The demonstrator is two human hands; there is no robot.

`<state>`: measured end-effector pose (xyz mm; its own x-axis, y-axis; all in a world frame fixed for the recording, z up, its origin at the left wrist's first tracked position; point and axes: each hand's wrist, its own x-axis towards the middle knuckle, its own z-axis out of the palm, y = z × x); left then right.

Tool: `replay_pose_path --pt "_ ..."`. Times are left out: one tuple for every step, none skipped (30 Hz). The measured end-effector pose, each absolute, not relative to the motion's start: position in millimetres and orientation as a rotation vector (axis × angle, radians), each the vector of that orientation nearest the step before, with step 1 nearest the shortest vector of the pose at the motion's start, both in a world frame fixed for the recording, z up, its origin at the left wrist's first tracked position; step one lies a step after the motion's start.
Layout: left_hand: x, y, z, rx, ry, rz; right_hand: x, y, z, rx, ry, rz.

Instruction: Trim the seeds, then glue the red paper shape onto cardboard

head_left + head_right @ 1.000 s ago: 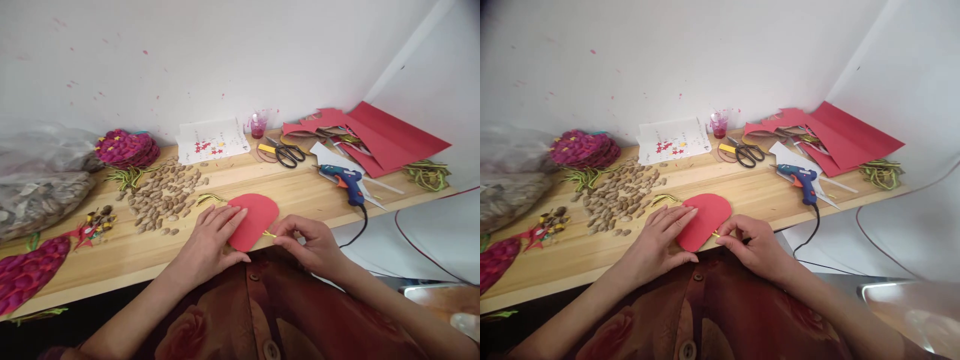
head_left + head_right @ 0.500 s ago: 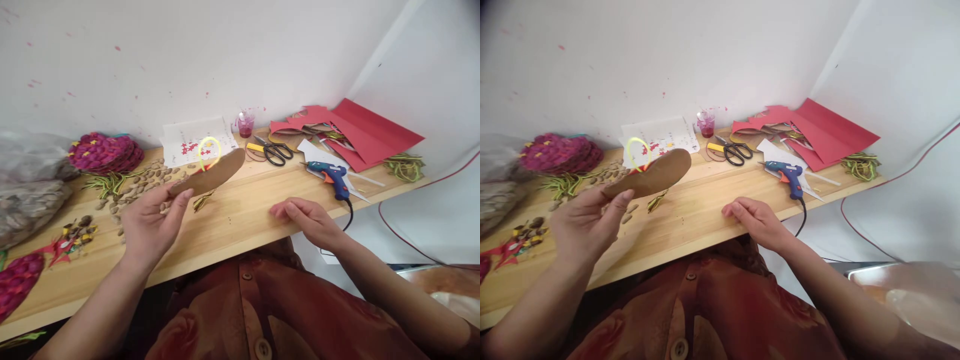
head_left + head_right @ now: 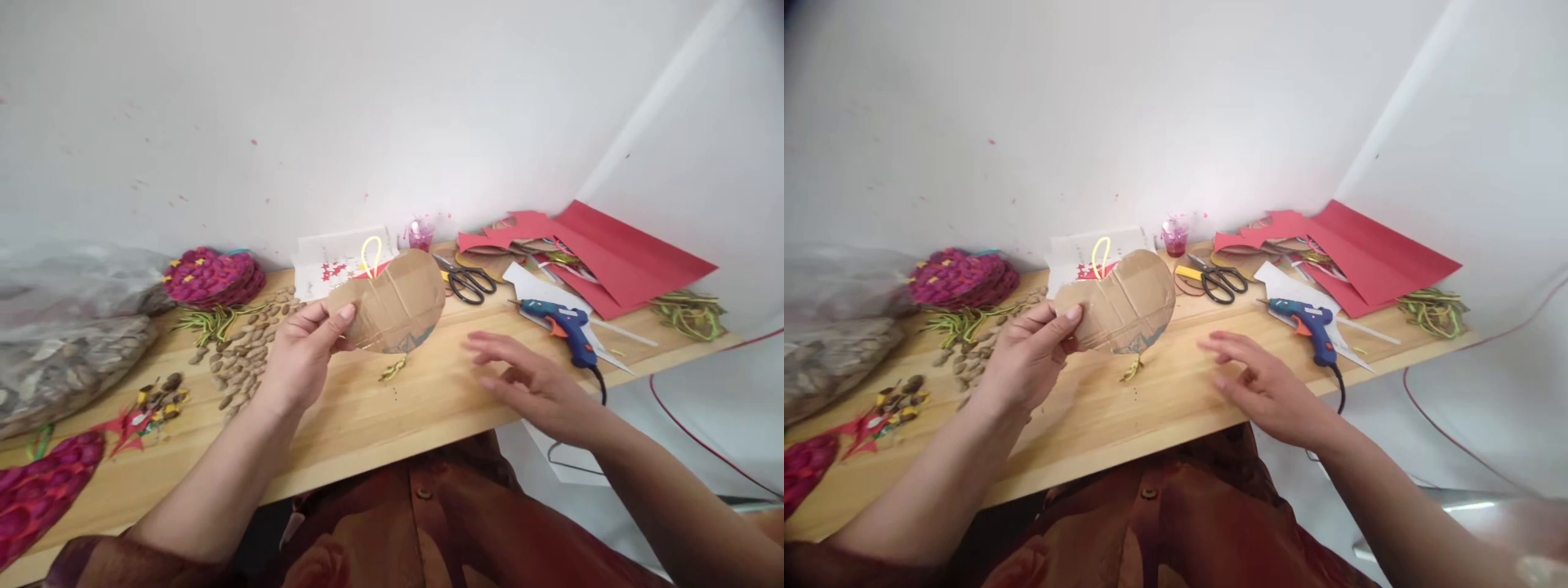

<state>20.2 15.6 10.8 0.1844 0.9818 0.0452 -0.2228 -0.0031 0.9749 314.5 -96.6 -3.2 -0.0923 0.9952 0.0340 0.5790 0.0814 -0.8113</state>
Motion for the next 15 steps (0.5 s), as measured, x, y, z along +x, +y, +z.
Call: replay_pose_path --pt "22.5 16.9 12.0 1.128 0.881 1.178 309.5 -90.4 -2.0 -1.519 -1.741 0.922" --pt "24.7 18.0 12.9 1.117 0.869 1.169 303.5 -83.7 -0.4 -1.479 -1.728 1.001" --pt "26.5 19.0 13.3 1.114 0.86 1.158 296.7 -76.6 1.5 -1.43 -1.693 1.08" --pt "28.1 19.8 12.9 1.118 0.851 1.146 289.2 -69.2 3.3 -1.352 -1.632 1.152" --pt "29.3 20.6 11.8 1.127 0.842 1.13 281.5 -61.7 5.0 -1.27 -1.563 1.207" --pt "30.1 21.3 9.8 1.137 0.832 1.116 273.8 -54.5 6.1 -1.21 -1.502 1.238" --pt "30.6 22.0 7.1 1.144 0.821 1.102 266.6 -47.8 6.8 -1.189 -1.446 1.267" --pt "30.6 22.7 4.0 1.141 0.811 1.086 260.3 -41.7 6.8 -1.195 -1.38 1.266" --pt "30.3 23.4 0.8 1.129 0.801 1.07 255.2 -36.4 6.4 -1.211 -1.325 1.267" --pt "29.8 23.9 -2.3 1.106 0.791 1.054 251.4 -31.9 5.6 -1.24 -1.281 1.272" --pt "29.1 24.4 -4.9 1.073 0.779 1.044 248.7 -28.1 4.8 -1.261 -1.251 1.268" --pt "28.5 24.6 -6.9 1.033 0.764 1.041 246.9 -24.9 4.1 -1.272 -1.235 1.267" --pt "28.1 24.5 -8.1 0.987 0.742 1.044 245.5 -22.1 3.5 -1.269 -1.226 1.269" --pt "28.2 24.1 -8.8 0.941 0.715 1.047 244.2 -19.6 3.2 -1.252 -1.22 1.274" --pt "28.7 23.2 -9.1 0.896 0.681 1.046 242.3 -17.2 3.0 -1.229 -1.213 1.283"
